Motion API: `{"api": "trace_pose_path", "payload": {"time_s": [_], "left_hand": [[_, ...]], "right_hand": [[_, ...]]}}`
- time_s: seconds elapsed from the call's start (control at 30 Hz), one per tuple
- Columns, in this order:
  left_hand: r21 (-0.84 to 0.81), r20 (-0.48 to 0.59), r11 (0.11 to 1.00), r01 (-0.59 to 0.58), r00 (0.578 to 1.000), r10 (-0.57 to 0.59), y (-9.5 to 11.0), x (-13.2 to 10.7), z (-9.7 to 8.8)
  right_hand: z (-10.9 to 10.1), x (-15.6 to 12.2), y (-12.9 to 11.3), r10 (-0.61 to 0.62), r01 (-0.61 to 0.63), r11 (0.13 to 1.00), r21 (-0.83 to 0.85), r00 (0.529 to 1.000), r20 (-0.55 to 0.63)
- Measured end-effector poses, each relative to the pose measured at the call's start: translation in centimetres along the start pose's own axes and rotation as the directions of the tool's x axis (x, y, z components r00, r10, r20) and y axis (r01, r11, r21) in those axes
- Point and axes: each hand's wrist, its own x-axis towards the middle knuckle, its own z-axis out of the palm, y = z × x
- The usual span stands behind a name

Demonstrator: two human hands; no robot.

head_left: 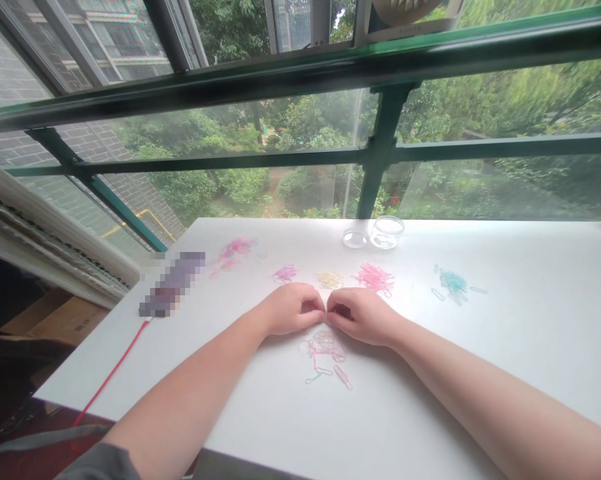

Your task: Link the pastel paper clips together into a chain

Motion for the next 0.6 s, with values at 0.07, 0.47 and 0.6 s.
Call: {"api": "trace_pose_path", "payload": {"time_s": [0.07, 0.47, 0.6], "left_hand": [[-0.014, -0.002, 1.0, 0.002, 1.0, -0.002, 0.02, -0.03, -0.03], [-0.11, -0.034, 0.994, 0.006, 0.999, -0.009, -0.4, 0.12, 0.43], [-0.133, -0.047, 0.991, -0.004, 0.999, -0.002, -0.1, 0.08, 0.41]], "right_hand": [[0.05, 0.01, 0.08, -0.007, 0.007, 1.0, 0.008, 1.0, -0.006], [-0.09, 0.02, 0.4, 0.027, -0.029, 0.992, 0.125, 0.999, 0.02], [-0.02, -0.01, 0.51, 0.013, -0.015, 0.989, 0.15, 1.0, 0.012]]}}
